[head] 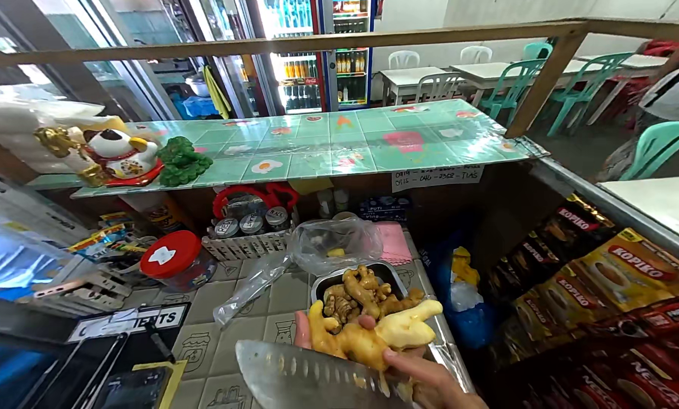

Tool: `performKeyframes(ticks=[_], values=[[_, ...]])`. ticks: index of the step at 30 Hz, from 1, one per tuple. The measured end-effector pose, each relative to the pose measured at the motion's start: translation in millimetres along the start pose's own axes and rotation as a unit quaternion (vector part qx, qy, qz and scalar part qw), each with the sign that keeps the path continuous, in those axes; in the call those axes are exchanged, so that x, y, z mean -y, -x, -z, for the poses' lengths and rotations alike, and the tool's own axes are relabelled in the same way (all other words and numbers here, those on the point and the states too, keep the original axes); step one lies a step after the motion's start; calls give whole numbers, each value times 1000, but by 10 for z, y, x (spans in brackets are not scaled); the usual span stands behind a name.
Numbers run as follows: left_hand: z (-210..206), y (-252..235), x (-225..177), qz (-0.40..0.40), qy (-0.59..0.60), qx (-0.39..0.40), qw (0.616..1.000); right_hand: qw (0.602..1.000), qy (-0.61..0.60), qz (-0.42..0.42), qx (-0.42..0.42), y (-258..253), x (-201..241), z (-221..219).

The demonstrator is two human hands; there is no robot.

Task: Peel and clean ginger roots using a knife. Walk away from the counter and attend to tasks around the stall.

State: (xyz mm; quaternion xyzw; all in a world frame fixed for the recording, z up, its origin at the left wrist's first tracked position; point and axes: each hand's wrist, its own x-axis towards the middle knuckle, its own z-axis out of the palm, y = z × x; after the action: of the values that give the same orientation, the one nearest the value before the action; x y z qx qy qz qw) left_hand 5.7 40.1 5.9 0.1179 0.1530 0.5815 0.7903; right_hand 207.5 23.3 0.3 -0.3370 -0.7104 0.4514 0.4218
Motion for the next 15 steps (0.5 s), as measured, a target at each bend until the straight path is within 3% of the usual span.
performKeyframes(ticks=[1,4,7,10,13,15], values=[[102,9,27,-6,16,25,1000,1000,21,6,-1,2,-16,-7],[-109,31,54,21,19,-7,1000,997,65,30,-41,7,-62,-65],[-343,36,35,73,-17,-95,993,997,-15,26,-65,7,-38,-1],[-418,-29,7,58,-51,-152,985,999,-38,-13,-21,29,28,116],[-244,-135,-32,28,-70,-128,989,998,31,-12,51,79,47,174],[-306,-176,-52,46,-65,-151,985,994,90,-9,54,104,68,144]])
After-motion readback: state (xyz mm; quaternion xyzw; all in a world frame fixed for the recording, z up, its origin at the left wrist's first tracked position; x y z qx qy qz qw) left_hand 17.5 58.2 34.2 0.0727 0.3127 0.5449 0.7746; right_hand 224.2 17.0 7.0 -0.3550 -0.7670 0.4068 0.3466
